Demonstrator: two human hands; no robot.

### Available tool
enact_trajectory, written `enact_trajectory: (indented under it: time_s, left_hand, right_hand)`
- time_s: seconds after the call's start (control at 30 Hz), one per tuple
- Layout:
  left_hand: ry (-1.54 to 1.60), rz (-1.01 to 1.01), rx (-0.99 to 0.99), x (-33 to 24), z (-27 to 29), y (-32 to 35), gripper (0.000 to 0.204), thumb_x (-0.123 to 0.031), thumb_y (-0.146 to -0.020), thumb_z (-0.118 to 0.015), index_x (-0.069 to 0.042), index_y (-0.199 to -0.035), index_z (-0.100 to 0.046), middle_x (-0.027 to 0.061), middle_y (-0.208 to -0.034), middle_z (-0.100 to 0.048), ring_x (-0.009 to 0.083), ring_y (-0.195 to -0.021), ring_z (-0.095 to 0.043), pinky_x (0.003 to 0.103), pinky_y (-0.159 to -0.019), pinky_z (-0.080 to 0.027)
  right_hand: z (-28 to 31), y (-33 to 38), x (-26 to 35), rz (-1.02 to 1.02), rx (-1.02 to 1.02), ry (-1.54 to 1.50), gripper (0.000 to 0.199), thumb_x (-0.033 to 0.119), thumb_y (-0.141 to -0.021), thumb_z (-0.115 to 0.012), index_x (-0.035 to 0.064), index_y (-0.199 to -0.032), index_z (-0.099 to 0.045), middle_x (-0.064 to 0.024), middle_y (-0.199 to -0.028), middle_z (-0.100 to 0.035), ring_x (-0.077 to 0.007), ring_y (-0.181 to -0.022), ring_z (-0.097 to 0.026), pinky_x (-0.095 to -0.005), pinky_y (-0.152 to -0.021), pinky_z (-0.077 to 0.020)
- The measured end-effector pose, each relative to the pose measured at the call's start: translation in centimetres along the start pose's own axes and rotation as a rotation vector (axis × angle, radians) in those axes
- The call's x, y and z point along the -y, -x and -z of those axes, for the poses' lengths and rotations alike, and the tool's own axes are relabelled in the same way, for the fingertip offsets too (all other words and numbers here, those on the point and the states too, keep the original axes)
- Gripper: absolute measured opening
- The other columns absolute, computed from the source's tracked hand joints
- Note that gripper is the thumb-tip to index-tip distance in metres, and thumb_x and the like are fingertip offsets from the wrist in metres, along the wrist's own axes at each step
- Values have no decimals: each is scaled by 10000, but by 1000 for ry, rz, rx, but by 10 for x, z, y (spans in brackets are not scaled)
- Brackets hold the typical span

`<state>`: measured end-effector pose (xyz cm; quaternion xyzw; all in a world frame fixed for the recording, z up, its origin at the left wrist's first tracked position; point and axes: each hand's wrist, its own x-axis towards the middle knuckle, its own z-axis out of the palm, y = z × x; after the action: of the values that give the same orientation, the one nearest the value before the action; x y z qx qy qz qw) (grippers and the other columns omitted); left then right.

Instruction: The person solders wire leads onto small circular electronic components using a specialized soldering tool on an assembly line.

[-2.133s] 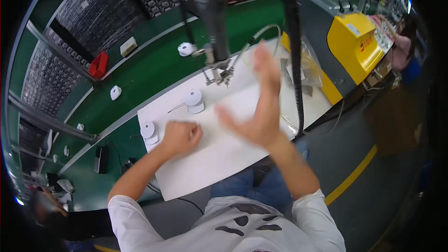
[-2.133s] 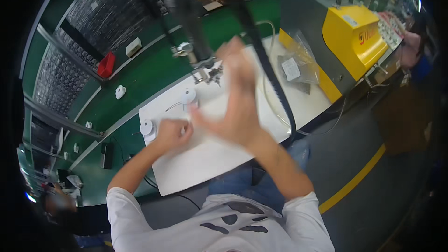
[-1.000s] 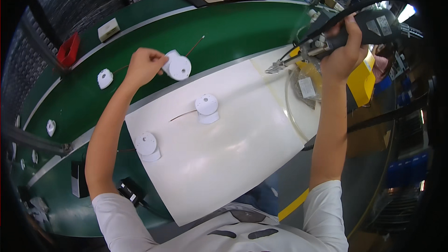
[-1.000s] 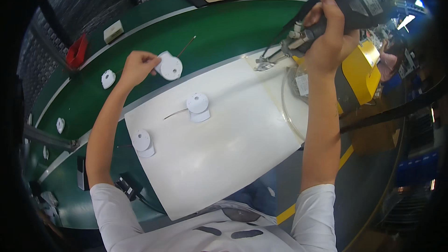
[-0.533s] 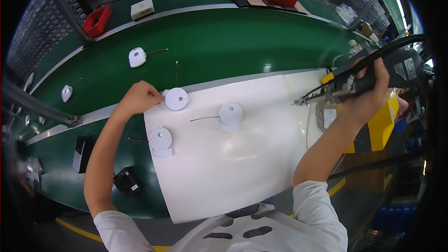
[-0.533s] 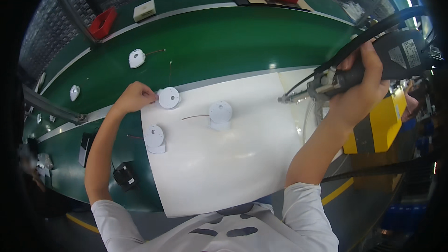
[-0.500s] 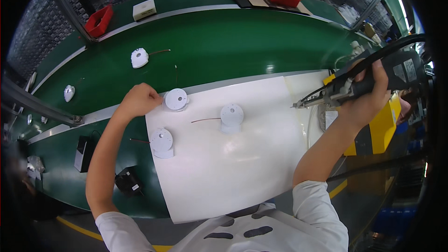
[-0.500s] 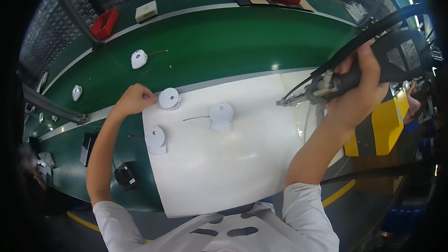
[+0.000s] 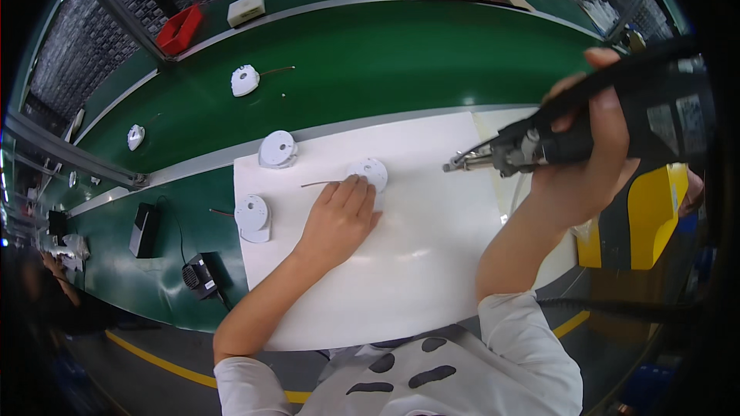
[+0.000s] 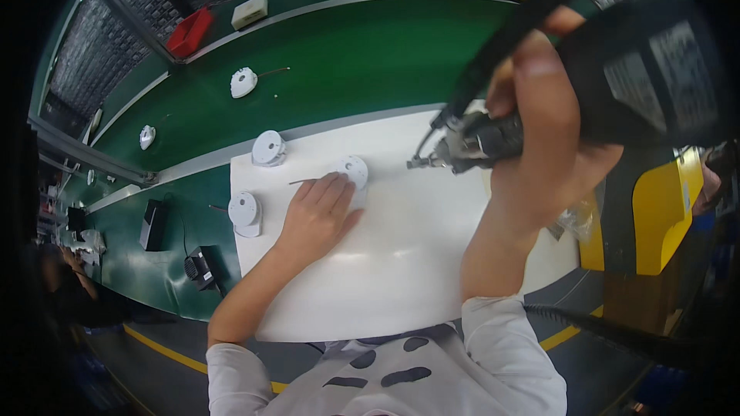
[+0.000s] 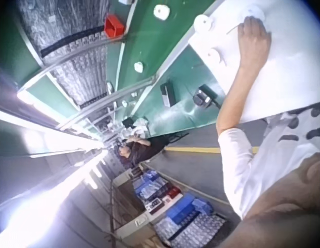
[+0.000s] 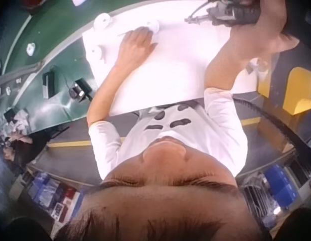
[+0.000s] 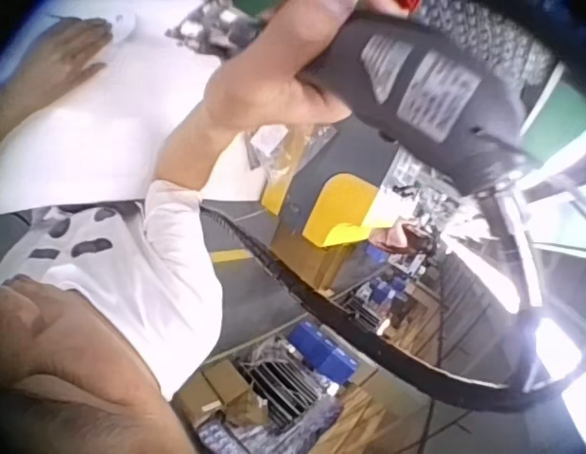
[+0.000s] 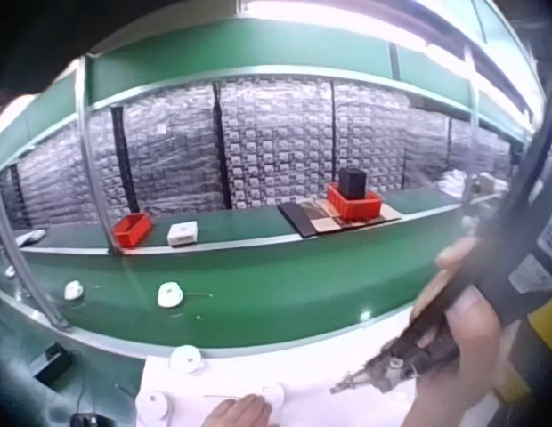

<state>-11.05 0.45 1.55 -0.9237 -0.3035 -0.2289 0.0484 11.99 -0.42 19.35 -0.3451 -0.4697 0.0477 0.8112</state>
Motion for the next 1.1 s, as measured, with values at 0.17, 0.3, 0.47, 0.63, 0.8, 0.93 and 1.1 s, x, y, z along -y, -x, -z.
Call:
enact_trajectory:
  time_s: [0.17, 0.3, 0.47, 0.63, 0.8, 0.93, 1.1]
  left_hand:
    - [5, 30, -144, -20, -27, 3, 420, -179, -787, -804, 31, -1121, -662, 180, -1186, -652, 326, -1079, -642, 420, -843, -523]
    - [54, -42, -242, -31, -38, 4, 431, -165, -765, -817, 21, -1127, -673, 166, -1209, -654, 312, -1052, -659, 406, -816, -532]
    - [126, -61, -271, -24, -38, 4, 471, -160, -750, -820, -4, -1170, -674, 152, -1220, -653, 281, -1051, -660, 365, -781, -527]
    - [64, -58, -235, -28, -41, 5, 493, -164, -767, -804, -30, -1223, -673, 121, -1165, -653, 269, -1034, -657, 348, -739, -516]
    - [34, -90, -211, -23, -41, 2, 397, -173, -818, -763, -21, -1176, -682, 128, -1120, -645, 260, -1021, -653, 331, -699, -496]
    - [31, -89, -233, -19, -41, 0, 484, -168, -752, -823, -23, -1195, -694, 77, -1044, -636, 247, -957, -653, 336, -673, -489]
    - [37, -91, -249, -18, -40, -2, 462, -163, -746, -829, -22, -1168, -705, 77, -1042, -636, 248, -933, -651, 330, -663, -484]
  right_hand:
    - [5, 0, 2, -13, 5, -15, 276, 149, -821, -694, -37, -1024, -676, -85, -701, -612, -129, -578, -553, -246, -579, -435]
    - [6, 3, 9, -35, -17, -68, 277, 150, -801, -718, -21, -1015, -677, -82, -699, -609, -134, -585, -562, -247, -581, -444]
    - [-2, 10, 11, -68, -16, -124, 186, 115, -813, -757, -14, -930, -693, -45, -651, -611, -113, -539, -568, -237, -550, -430]
    - [-14, 22, 11, -142, 70, -26, 309, 159, -830, -675, -67, -1037, -637, -99, -673, -590, -134, -543, -535, -257, -539, -432]
    - [-23, 28, 4, -118, 185, -59, 288, 156, -885, -593, -90, -1035, -594, -121, -649, -584, -137, -488, -500, -254, -489, -420]
    - [-36, 37, -6, -51, 105, 62, 237, 138, -893, -599, -69, -1006, -619, -122, -687, -606, -135, -476, -499, -245, -475, -419]
    - [-31, 31, -11, -86, 145, 11, 231, 144, -904, -598, -66, -992, -638, -131, -725, -633, -132, -477, -508, -239, -478, -424]
